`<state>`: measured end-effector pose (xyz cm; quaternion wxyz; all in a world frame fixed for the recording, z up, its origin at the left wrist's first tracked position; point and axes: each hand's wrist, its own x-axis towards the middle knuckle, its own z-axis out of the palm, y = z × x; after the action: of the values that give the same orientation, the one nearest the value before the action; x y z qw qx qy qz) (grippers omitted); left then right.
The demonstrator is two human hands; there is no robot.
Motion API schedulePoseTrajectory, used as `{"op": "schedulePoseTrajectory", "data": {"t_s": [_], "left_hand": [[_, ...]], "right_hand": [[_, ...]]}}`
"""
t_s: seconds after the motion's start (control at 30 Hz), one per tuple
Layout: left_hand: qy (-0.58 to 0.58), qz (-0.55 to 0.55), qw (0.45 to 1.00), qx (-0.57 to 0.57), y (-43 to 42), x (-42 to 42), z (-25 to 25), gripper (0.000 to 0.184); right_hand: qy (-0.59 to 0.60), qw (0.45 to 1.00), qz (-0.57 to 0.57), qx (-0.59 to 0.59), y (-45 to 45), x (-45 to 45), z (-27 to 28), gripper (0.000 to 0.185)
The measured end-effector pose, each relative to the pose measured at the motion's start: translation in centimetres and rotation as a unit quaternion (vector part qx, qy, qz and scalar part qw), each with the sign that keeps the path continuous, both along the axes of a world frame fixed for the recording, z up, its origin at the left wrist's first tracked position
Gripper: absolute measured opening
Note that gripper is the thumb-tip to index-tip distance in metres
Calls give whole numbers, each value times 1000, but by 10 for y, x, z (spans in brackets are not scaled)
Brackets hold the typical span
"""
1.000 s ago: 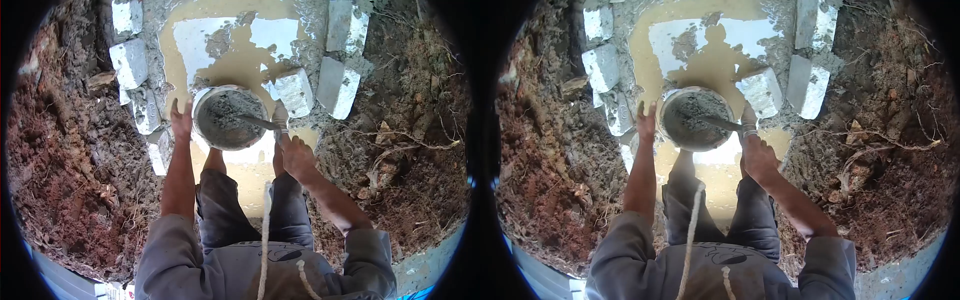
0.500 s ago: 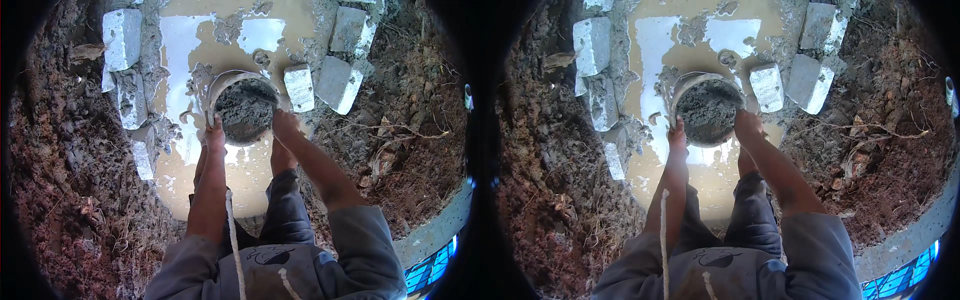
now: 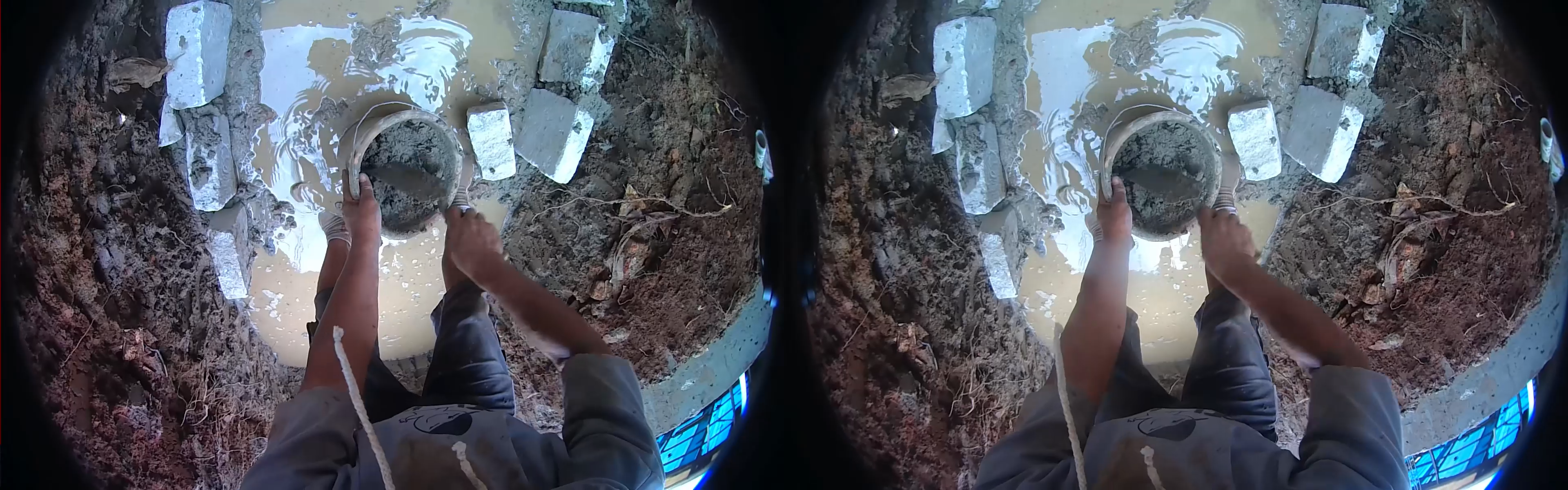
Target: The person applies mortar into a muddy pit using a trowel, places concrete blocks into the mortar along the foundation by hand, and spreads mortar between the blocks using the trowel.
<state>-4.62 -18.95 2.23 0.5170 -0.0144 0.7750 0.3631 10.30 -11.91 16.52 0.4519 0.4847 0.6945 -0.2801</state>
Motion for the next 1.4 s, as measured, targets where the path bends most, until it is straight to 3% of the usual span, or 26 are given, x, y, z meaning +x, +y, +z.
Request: {"op": "schedulePoseTrajectory", "data": {"t_s": [0.07,0.13,0.2,0.33,0.47,0.53,0.63,0.73,0.8,0.9,1.0,1.13,1.23,1.33,1.4], "left_hand": [[8,-19,1000,-9,-5,3,-1,54],[4,21,1000,11,2,5,8,54],[3,42,999,33,5,4,6,54],[-22,59,997,43,-4,0,0,54],[-44,106,993,-5,7,-3,5,56],[-35,117,992,-22,8,-3,5,56],[-19,87,996,14,7,-5,3,53],[-39,93,993,61,-7,-12,-7,52],[-31,89,993,72,-11,-11,-7,53],[-15,46,997,59,-11,-6,0,54],[-41,78,995,36,-21,-5,0,55],[-78,135,986,56,-34,-10,-7,58],[-92,172,978,68,-40,-12,-8,60],[-98,193,969,118,-39,-11,-14,60],[-98,184,972,110,-44,-15,-15,58]], "right_hand": [[51,988,128,73,37,7,10,22],[68,975,175,121,60,5,-28,19],[29,981,161,104,88,2,-71,18],[-23,999,28,17,55,-13,-120,22],[8,995,-80,-65,-9,-26,-125,32],[23,988,-112,-102,-38,-35,-95,37],[15,989,-88,-120,-55,-31,-75,39],[78,996,-4,-51,-33,-3,-60,36],[141,989,-31,38,-7,20,-58,37],[51,990,-27,131,30,21,-84,32],[-2,998,-59,-2,12,19,-122,29],[-25,989,-135,-60,-27,19,-149,25],[42,987,-77,-136,-55,25,-152,29],[55,982,-148,-105,-68,2,-156,40],[75,975,-162,-135,-90,-7,-196,45]]}}
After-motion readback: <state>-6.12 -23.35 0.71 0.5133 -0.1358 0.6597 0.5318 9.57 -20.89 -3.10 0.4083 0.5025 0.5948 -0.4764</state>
